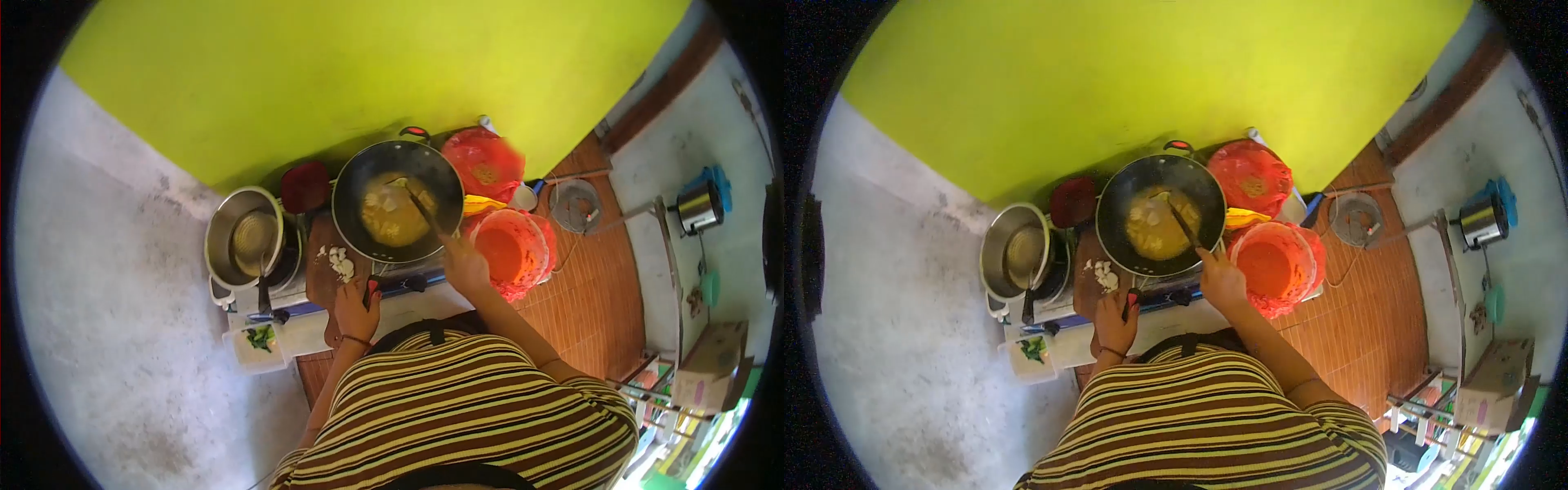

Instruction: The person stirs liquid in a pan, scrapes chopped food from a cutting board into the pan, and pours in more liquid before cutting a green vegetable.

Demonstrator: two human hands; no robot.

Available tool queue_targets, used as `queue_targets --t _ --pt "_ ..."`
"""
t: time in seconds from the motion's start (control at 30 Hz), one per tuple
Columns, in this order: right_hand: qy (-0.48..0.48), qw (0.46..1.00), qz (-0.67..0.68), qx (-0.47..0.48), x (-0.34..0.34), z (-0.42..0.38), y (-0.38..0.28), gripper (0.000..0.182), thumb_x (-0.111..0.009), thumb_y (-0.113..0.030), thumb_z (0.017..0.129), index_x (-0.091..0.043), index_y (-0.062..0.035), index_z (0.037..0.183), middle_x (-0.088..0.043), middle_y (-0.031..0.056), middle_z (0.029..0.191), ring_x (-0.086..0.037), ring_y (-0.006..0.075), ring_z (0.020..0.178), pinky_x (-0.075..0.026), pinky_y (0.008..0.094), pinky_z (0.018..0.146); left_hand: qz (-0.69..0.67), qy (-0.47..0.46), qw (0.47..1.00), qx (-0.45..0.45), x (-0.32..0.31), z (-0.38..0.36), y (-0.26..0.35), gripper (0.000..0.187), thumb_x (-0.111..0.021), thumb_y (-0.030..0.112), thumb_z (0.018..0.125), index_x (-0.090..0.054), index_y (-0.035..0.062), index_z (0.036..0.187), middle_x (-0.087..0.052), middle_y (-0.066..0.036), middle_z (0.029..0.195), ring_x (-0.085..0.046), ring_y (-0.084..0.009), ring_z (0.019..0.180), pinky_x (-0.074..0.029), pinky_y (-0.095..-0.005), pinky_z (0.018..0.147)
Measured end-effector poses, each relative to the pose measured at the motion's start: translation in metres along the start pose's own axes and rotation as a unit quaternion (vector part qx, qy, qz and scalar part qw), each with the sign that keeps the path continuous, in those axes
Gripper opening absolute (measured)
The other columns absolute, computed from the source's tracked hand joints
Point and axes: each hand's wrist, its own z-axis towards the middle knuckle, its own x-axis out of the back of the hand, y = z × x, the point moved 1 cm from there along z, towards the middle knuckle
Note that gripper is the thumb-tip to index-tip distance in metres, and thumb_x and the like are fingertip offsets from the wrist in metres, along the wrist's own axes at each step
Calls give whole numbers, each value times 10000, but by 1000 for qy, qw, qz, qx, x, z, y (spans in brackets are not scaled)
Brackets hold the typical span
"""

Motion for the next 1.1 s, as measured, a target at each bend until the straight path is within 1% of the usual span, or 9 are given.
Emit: queue_targets --t 0.2,0.4,0.5,0.6,0.67,0.77,0.87,0.97,1.1 --pt "-20 990 134 49 -3 -17 17 452 -552 -63 763 -485 -63 1210 -552 239 1000 -547 411 935 -464 459 810 45 -1 993 -109 5 6 49 363 -658 212 764 -570 91 1094 -524 -108 1101 -485 -311 1021 -339 -438 884" --pt "-63 974 216 -28 20 -14 55 405 -570 -48 753 -554 -44 1158 -614 186 959 -606 339 860 -490 394 739 -4 -70 976 -206 -24 30 119 335 -651 210 783 -577 112 1094 -538 -89 1133 -479 -297 1067 -281 -452 944" --pt "-10 977 215 -6 58 -2 81 364 -549 -49 758 -537 -14 1120 -583 215 928 -556 386 927 -457 449 818 3 -74 966 -247 -50 41 155 364 -648 229 755 -569 127 1095 -534 -57 1158 -460 -253 1132 -218 -472 1000" --pt "165 983 77 20 86 9 132 327 -548 -42 753 -563 -15 1079 -592 195 889 -563 368 915 -456 442 826 7 -117 958 -260 -71 56 192 377 -633 247 761 -555 137 1113 -531 -49 1175 -451 -248 1156 -172 -518 1019" --pt "121 986 77 -81 93 21 186 335 -551 -21 742 -565 -22 1077 -583 199 935 -551 376 950 -454 436 841 18 -123 954 -273 -90 66 213 385 -632 251 759 -549 140 1119 -526 -52 1182 -443 -245 1169 -165 -525 1020" --pt "68 986 48 -145 108 38 235 386 -540 9 736 -546 -31 1120 -543 203 1068 -515 384 1018 -442 436 866 30 -147 948 -279 -118 78 236 392 -633 268 767 -548 148 1131 -517 -53 1204 -442 -247 1175 -150 -534 1014" --pt "25 993 38 -109 83 52 286 504 -616 -4 703 -507 -65 1191 -478 191 1190 -474 387 1084 -422 446 910 29 -167 946 -276 -134 84 260 383 -632 273 774 -550 153 1128 -512 -53 1213 -445 -249 1175 -141 -532 1011" --pt "-29 986 75 -148 54 68 317 695 -734 -57 631 -444 -105 1261 -431 175 1273 -448 368 1146 -400 440 951 23 -162 949 -270 -146 84 274 379 -636 266 766 -552 160 1120 -512 -43 1198 -449 -244 1168 -150 -544 1009" --pt "7 983 183 -30 32 83 335 823 -825 -184 526 -434 -79 1243 -473 171 1228 -449 327 1164 -393 414 954 27 -147 957 -248 -151 78 276 368 -642 256 756 -563 168 1105 -518 -30 1186 -457 -234 1157 -159 -551 997"
